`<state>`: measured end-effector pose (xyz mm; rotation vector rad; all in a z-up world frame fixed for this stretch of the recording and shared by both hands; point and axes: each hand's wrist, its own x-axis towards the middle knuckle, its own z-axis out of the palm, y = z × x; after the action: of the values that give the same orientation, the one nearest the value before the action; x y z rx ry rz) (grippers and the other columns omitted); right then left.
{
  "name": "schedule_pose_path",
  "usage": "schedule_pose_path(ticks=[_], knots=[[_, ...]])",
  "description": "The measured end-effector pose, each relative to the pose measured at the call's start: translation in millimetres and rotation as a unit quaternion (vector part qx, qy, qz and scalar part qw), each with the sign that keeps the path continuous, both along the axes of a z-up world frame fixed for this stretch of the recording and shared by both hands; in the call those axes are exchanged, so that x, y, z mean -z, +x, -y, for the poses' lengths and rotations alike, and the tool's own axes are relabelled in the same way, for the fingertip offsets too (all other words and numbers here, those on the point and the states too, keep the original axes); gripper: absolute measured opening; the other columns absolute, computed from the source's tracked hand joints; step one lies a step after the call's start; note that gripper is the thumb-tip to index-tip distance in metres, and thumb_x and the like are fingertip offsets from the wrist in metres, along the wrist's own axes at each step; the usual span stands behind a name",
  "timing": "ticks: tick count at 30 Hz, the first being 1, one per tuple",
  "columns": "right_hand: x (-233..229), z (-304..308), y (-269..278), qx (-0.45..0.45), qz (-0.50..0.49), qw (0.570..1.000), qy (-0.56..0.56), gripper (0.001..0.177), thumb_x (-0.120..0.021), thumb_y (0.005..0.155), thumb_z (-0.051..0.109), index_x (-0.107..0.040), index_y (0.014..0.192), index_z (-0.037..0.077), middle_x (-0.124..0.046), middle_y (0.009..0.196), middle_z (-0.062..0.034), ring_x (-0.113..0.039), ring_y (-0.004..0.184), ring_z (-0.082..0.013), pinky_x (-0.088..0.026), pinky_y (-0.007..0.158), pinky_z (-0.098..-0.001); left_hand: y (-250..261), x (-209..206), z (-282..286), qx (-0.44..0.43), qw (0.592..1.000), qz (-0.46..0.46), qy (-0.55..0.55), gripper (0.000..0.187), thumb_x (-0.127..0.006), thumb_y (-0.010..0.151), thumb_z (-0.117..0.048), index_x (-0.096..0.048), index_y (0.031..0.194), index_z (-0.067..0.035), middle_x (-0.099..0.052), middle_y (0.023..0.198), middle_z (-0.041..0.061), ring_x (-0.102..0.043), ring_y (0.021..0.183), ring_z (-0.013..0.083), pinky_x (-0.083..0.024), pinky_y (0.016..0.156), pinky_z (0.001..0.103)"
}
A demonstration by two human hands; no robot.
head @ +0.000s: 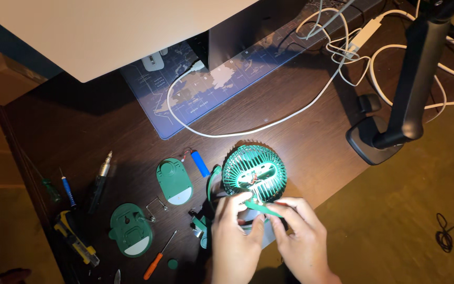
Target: The person disassembles a small green electric fan by removing the front grille, detaching the battery, and separating the fan blades. They then reassemble the fan by reconnecting the battery, placing the blades back, and snapping the front grille into place.
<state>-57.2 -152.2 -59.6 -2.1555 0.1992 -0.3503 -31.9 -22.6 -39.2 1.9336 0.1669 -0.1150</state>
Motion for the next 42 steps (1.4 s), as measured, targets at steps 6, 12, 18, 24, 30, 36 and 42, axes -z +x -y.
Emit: schedule_pose_path(ticks=[6,12,18,24,30,36,42], knots=[[-12,-20,1,-0.027,0.07,0.997,-0.001,0.023,-0.079,0.08,-0.001,-0.076,0.103,0.004,-0.071,0.099,-0.0075,-0.073,0.086,-0.0183,-0.059,0.076,-0.0282,2,16,-14,-0.045,0.957,-0.071,-0.277,0.041,-0.072,0.089,-0.007,-0.058,0.127,0.0,-0.072,0.111,0.014,-0.07,0.103,0.0148,-0.058,0.084,0.029],[-24,-28,-3,-0.129,0.099,0.987,-0.008,0.03,-0.076,0.08,0.001,-0.072,0.109,0.003,-0.072,0.109,-0.0124,-0.072,0.096,-0.0277,-0.058,0.085,-0.0341,22,12,-21,-0.108,0.96,-0.153,-0.21,0.039,-0.069,0.089,-0.01,-0.06,0.127,-0.004,-0.075,0.094,0.013,-0.069,0.086,0.0147,-0.055,0.074,0.028],[-26,-13,10,-0.006,0.025,0.999,-0.03,0.026,-0.075,0.084,0.002,-0.074,0.109,0.006,-0.07,0.088,-0.0089,-0.073,0.077,-0.0204,-0.058,0.071,-0.0324,32,-6,-23,-0.056,0.993,-0.096,0.033,0.043,-0.069,0.083,-0.007,-0.062,0.126,-0.008,-0.071,0.105,0.012,-0.073,0.092,0.0219,-0.058,0.078,0.035],[-23,2,52,-0.015,-0.026,0.994,-0.101,0.03,-0.086,0.071,0.019,-0.076,0.097,0.008,-0.068,0.096,-0.0079,-0.068,0.085,-0.0273,-0.055,0.072,-0.036,30,-13,-19,0.002,0.987,0.036,0.154,0.041,-0.07,0.079,-0.006,-0.06,0.118,-0.001,-0.06,0.117,0.019,-0.063,0.105,0.038,-0.05,0.091,0.046],[-21,12,63,-0.056,-0.039,0.99,-0.125,0.02,-0.081,0.072,0.015,-0.079,0.092,0.011,-0.065,0.096,-0.0069,-0.068,0.087,-0.0273,-0.054,0.075,-0.0368,40,-18,-18,0.068,0.968,0.162,0.177,0.029,-0.074,0.08,-0.016,-0.07,0.106,-0.003,-0.061,0.117,0.02,-0.059,0.107,0.0393,-0.048,0.091,0.047],[-15,18,65,-0.064,-0.083,0.995,-0.009,0.011,-0.071,0.083,0.006,-0.073,0.094,0.004,-0.062,0.093,-0.0083,-0.067,0.075,-0.0215,-0.055,0.064,-0.0326,57,-20,-17,0.067,0.978,0.133,0.149,0.012,-0.068,0.088,-0.018,-0.073,0.091,-0.007,-0.067,0.101,0.012,-0.066,0.093,0.0347,-0.052,0.079,0.044],[-13,24,64,-0.052,-0.091,0.994,-0.006,0.007,-0.068,0.088,0.004,-0.071,0.094,0.002,-0.065,0.091,-0.008,-0.067,0.073,-0.0213,-0.055,0.064,-0.0325,60,-11,-20,0.04,0.983,0.147,0.104,0.008,-0.068,0.088,-0.013,-0.068,0.086,-0.004,-0.066,0.091,0.014,-0.066,0.083,0.0347,-0.051,0.074,0.043]])
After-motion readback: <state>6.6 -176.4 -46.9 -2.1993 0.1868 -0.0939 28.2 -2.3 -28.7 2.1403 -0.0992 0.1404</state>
